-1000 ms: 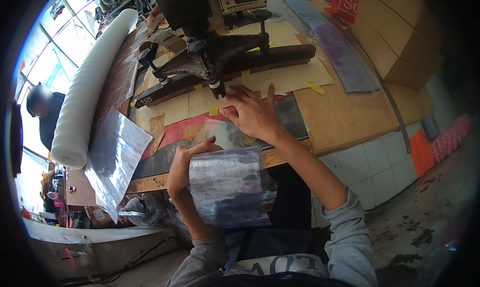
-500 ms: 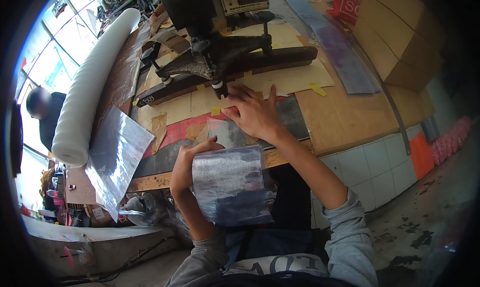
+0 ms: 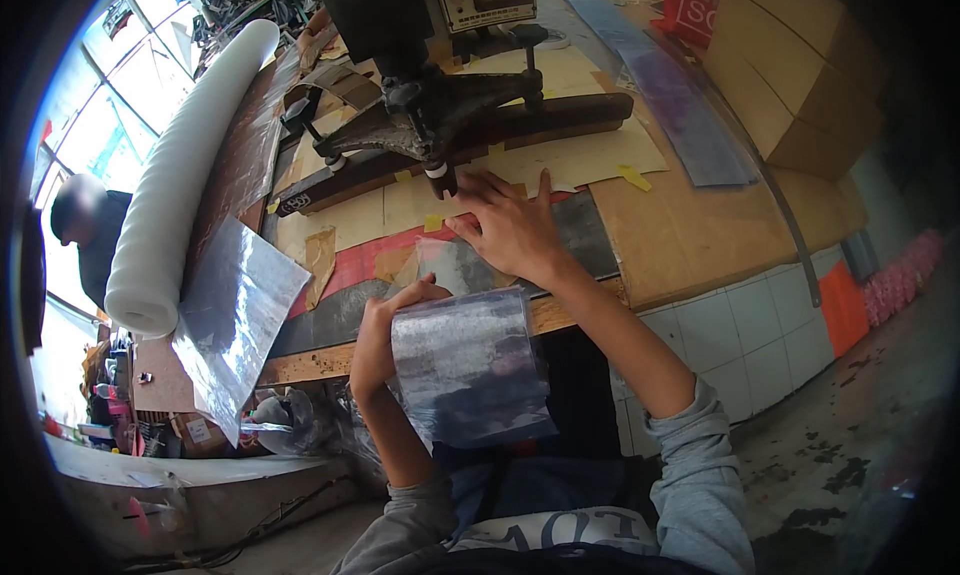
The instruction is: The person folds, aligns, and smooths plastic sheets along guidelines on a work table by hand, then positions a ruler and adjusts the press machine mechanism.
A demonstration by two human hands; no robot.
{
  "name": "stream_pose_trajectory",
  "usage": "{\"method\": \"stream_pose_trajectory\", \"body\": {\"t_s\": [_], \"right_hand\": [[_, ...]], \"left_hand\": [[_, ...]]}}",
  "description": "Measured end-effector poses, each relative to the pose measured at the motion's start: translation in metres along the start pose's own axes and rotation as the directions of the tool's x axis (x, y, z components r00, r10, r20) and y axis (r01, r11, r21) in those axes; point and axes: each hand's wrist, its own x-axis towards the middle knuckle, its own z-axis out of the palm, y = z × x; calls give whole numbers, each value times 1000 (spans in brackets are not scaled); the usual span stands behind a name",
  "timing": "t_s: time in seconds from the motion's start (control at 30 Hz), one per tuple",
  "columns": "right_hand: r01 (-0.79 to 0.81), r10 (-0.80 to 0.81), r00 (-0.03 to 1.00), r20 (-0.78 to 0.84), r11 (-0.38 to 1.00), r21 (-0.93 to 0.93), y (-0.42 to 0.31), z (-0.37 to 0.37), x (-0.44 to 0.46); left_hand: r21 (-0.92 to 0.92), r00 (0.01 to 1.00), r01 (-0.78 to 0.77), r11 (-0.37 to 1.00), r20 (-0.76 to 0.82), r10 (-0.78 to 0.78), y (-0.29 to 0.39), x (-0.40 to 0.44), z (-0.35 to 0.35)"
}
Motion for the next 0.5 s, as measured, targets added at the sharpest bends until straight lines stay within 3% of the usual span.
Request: {"method": "stream_pose_trajectory", "body": {"t_s": [0.13,0.23,0.33,0.37,0.5], "right_hand": [[13,-13,999,-45,1000,-4,1,5,0],[-35,30,982,-189,999,-25,6,11,-3],[-29,61,965,-255,991,131,8,-7,-20],[-43,117,953,-279,965,259,5,-18,-30],[-8,319,861,-396,787,617,-21,-49,-77]], "left_hand": [[42,1000,4,999,0,-4,-1,-1,0],[64,1000,2,998,1,-2,-3,-3,0],[62,998,68,996,0,-69,2,-3,0],[70,999,44,997,-15,-43,1,-3,1],[84,995,88,993,-42,-85,0,-4,3]]}}
